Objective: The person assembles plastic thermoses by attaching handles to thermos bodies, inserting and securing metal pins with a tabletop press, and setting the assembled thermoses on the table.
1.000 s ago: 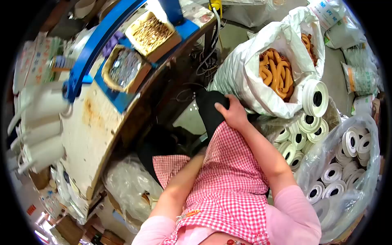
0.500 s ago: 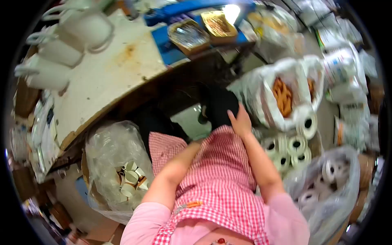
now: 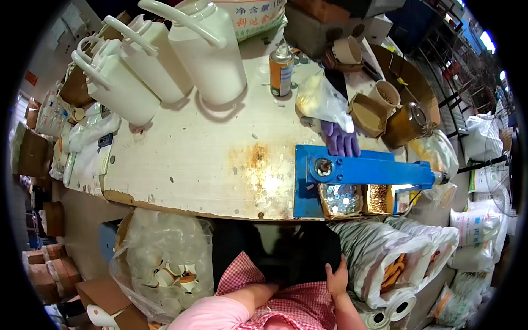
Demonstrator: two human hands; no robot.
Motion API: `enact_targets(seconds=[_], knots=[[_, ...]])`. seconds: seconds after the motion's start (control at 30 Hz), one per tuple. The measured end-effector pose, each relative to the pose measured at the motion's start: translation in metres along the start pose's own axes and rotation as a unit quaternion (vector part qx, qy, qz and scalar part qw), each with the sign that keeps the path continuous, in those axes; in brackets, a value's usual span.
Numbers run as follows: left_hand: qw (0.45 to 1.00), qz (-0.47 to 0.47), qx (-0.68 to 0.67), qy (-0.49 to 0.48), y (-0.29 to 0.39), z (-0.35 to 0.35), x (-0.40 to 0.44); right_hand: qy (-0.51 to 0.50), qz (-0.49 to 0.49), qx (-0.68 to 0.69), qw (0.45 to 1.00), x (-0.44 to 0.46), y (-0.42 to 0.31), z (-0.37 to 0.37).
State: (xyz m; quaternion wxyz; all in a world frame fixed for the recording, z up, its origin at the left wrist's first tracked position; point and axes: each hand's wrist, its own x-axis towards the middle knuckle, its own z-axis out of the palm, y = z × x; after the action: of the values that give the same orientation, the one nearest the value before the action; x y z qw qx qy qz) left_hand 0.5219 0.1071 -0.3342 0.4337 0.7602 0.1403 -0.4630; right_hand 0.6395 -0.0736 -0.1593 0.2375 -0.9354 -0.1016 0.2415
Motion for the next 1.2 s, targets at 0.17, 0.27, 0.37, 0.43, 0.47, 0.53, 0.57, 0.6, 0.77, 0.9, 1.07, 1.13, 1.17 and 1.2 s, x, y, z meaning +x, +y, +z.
enact_targets(seconds=[0.17,0.27,0.37,0.43,0.47,0.53,0.57,0.6,0.77,0.9,1.07,1.13,1.17,1.2], knots=[[0.999,0.017,0.031,0.000,0.000,0.003,-0.001,-0.017,0.002,0.063,0.998,0.003,0.009,0.003],[0.998,0.036,0.053,0.012,-0.001,0.018,-0.004,-0.004,0.006,0.087,0.996,0.014,0.014,0.023],[0.994,0.051,0.038,0.093,-0.004,0.008,-0.024,0.010,-0.011,0.038,0.999,0.004,0.011,0.022],[0.967,0.066,-0.071,0.234,-0.011,-0.023,-0.067,0.049,-0.069,0.029,0.996,0.007,0.027,0.034],[0.937,0.086,-0.132,0.311,-0.014,-0.039,-0.099,0.059,-0.100,0.024,0.993,-0.001,0.016,0.042],[0.854,0.169,-0.131,0.474,0.005,-0.050,-0.162,0.094,-0.135,0.014,0.986,-0.007,0.032,0.036],[0.832,0.170,-0.097,0.519,0.013,-0.081,-0.197,0.101,-0.138,0.018,0.985,-0.013,0.027,0.034],[0.756,0.214,-0.048,0.617,0.021,-0.116,-0.232,0.100,-0.174,0.020,0.980,-0.022,0.021,0.032],[0.482,0.114,0.239,0.835,0.051,-0.345,-0.359,0.078,-0.211,0.008,0.974,-0.055,0.009,0.031],[0.310,0.039,0.397,0.863,0.101,-0.503,-0.433,0.050,-0.121,0.046,0.990,-0.068,-0.017,0.014],[0.460,-0.183,0.548,0.675,0.125,-0.542,-0.466,0.112,-0.271,0.035,0.956,-0.069,-0.059,0.013],[0.509,-0.195,0.539,0.642,0.119,-0.528,-0.477,0.079,-0.298,0.087,0.947,-0.057,-0.084,0.017],[0.437,-0.126,0.620,0.639,0.095,-0.517,-0.479,0.030,-0.315,0.132,0.940,-0.062,-0.096,0.021],[0.364,-0.052,0.690,0.624,0.071,-0.498,-0.482,-0.004,-0.301,0.147,0.942,-0.061,-0.113,0.026]])
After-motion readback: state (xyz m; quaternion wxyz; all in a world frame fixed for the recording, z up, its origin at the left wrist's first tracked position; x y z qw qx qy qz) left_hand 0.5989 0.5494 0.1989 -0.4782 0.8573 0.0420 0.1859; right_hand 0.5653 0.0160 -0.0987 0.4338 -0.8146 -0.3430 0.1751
